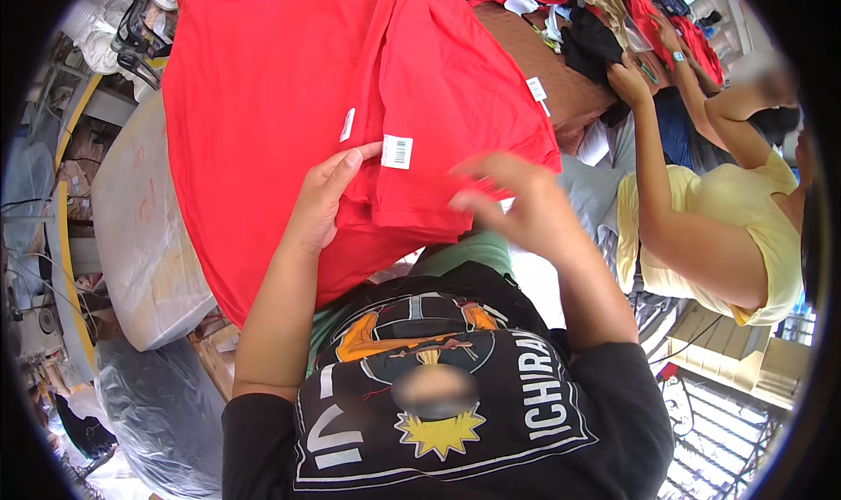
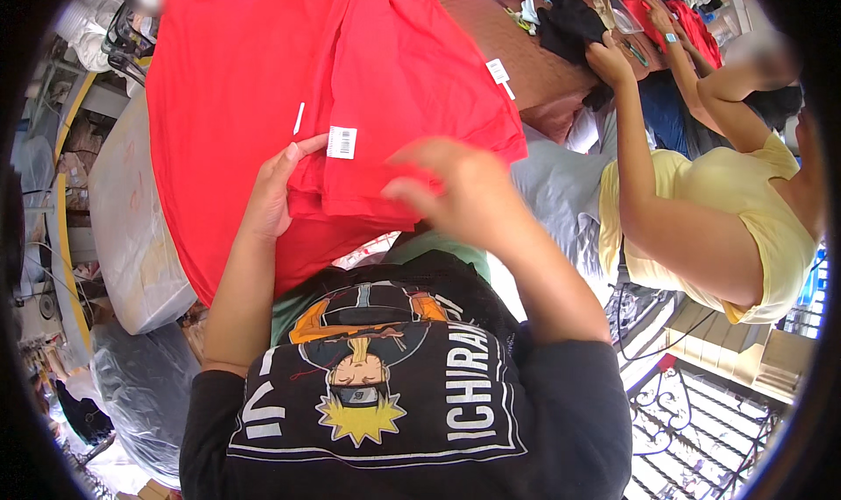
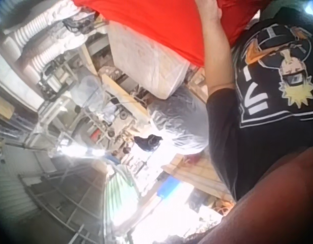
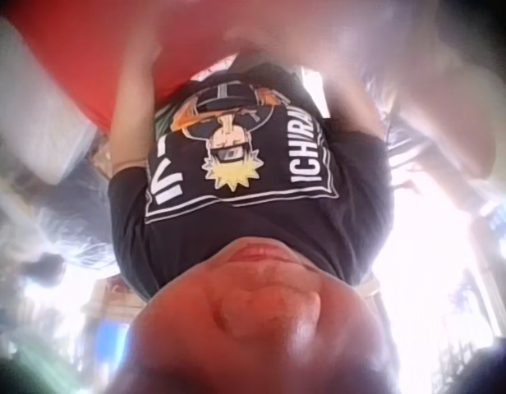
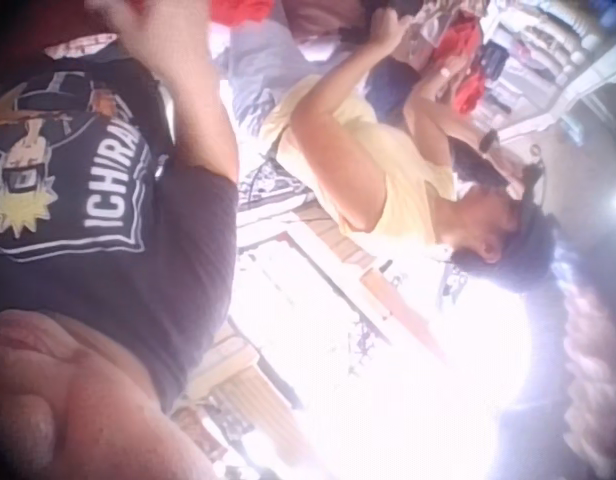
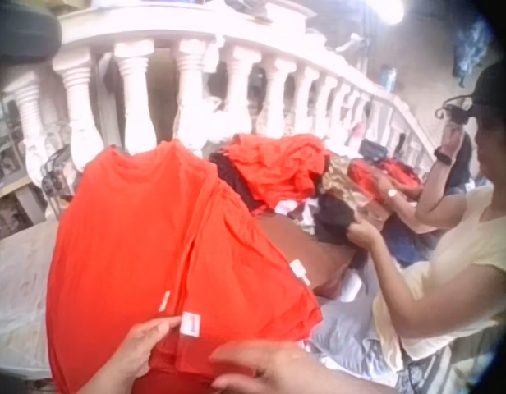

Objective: The person picks up red shirts from a stack, spreads them out to check for quality, and places them into a new pile. The person then takes a notepad and a pen from a transparent bag and writes on the notepad while looking at the shirts.

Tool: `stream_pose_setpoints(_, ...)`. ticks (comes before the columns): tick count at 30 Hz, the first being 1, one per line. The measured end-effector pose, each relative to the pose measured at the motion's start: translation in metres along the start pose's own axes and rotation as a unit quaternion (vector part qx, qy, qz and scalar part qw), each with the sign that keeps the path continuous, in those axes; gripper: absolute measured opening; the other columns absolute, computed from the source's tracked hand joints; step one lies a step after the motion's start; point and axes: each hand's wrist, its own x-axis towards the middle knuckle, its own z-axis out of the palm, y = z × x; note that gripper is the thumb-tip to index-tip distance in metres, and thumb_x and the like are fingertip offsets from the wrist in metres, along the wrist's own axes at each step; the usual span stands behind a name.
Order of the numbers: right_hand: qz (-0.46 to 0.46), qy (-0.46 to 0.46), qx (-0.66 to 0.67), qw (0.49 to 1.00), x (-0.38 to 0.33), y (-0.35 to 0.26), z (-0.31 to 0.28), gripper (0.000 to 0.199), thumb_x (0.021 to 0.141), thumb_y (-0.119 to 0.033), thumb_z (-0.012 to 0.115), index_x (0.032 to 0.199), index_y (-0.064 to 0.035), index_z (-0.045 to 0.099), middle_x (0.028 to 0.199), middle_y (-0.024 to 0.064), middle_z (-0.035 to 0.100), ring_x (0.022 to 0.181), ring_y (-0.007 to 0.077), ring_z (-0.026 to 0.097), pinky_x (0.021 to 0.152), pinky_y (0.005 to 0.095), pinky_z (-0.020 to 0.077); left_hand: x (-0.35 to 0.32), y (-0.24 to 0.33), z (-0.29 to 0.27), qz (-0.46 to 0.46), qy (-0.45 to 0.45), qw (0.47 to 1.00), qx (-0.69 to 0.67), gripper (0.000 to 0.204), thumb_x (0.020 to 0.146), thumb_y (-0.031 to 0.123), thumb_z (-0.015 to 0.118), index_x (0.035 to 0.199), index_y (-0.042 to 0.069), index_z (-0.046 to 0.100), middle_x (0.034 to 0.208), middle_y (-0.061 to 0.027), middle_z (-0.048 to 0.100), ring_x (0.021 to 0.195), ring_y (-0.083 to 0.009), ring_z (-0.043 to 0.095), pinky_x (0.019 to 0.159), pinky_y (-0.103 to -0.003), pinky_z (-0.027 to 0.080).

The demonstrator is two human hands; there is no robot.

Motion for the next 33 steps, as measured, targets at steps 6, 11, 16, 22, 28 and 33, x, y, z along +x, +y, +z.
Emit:
stream_pose_setpoints(6, 0.288, 0.061, -0.242, 0.924, -0.013, 0.070, -0.031, 0.032, 0.079, -0.030, 0.071, 0.092, -0.0017, 0.065, 0.079, 0.0160, 0.066, 0.070, 0.0273, 0.065, 0.062, 0.0354, 0.0495, -0.001, -0.001, 0.014, -0.010, 0.027, 0.984, 0.175, 0.044, 0.083, 0.023, 0.070, 0.114, -0.007, 0.059, 0.107, -0.0088, 0.063, 0.096, -0.0126, 0.059, 0.088, -0.024, 0.044)
stream_pose_setpoints(11, 0.358, 0.174, -0.015, 0.917, -0.009, 0.087, -0.019, 0.036, 0.078, -0.031, 0.074, 0.088, 0.0019, 0.064, 0.071, 0.0110, 0.066, 0.059, 0.0187, 0.064, 0.055, 0.0302, 0.0481, -0.004, 0.019, 0.005, 0.013, 0.032, 0.935, 0.352, 0.027, 0.080, 0.020, 0.072, 0.093, -0.002, 0.064, 0.087, -0.0030, 0.058, 0.079, -0.0105, 0.054, 0.074, -0.024, 0.044)
stream_pose_setpoints(16, 0.369, 0.226, 0.112, 0.895, -0.009, 0.104, -0.006, 0.038, 0.079, -0.033, 0.073, 0.091, 0.0018, 0.062, 0.067, 0.0041, 0.063, 0.053, 0.0116, 0.061, 0.047, 0.0236, 0.0442, -0.010, 0.028, -0.029, 0.007, 0.123, 0.970, 0.208, 0.015, 0.083, 0.016, 0.068, 0.086, 0.002, 0.063, 0.075, 0.0052, 0.052, 0.069, -0.0039, 0.046, 0.062, -0.019, 0.037)
stream_pose_setpoints(22, 0.241, 0.248, 0.089, 0.934, -0.002, 0.091, -0.001, 0.030, 0.081, -0.024, 0.072, 0.097, -0.0002, 0.062, 0.083, 0.0084, 0.065, 0.065, 0.0143, 0.062, 0.061, 0.0283, 0.0495, -0.021, 0.029, -0.042, -0.020, 0.030, 0.944, 0.329, 0.013, 0.086, 0.017, 0.064, 0.088, 0.004, 0.063, 0.083, 0.0051, 0.056, 0.078, -0.0036, 0.047, 0.074, -0.020, 0.037)
stream_pose_setpoints(28, -0.248, 0.002, 0.069, 0.966, 0.040, -0.009, 0.070, 0.013, 0.080, -0.016, 0.065, 0.080, -0.0038, 0.060, 0.099, 0.0119, 0.063, 0.082, 0.0267, 0.063, 0.070, 0.0346, 0.0515, -0.014, 0.022, -0.047, -0.025, 0.080, 0.985, 0.154, 0.032, 0.087, 0.030, 0.065, 0.084, -0.002, 0.064, 0.085, 0.0003, 0.049, 0.078, -0.0073, 0.045, 0.072, -0.024, 0.037)
stream_pose_setpoints(33, -0.196, -0.094, -0.013, 0.976, 0.038, -0.004, 0.038, 0.012, 0.080, -0.013, 0.066, 0.088, -0.0040, 0.065, 0.092, 0.0102, 0.067, 0.081, 0.0238, 0.066, 0.070, 0.0339, 0.0527, -0.015, 0.018, -0.045, 0.001, 0.092, 0.962, 0.258, 0.040, 0.085, 0.035, 0.066, 0.090, -0.005, 0.065, 0.088, -0.0022, 0.053, 0.087, -0.0103, 0.050, 0.079, -0.024, 0.039)
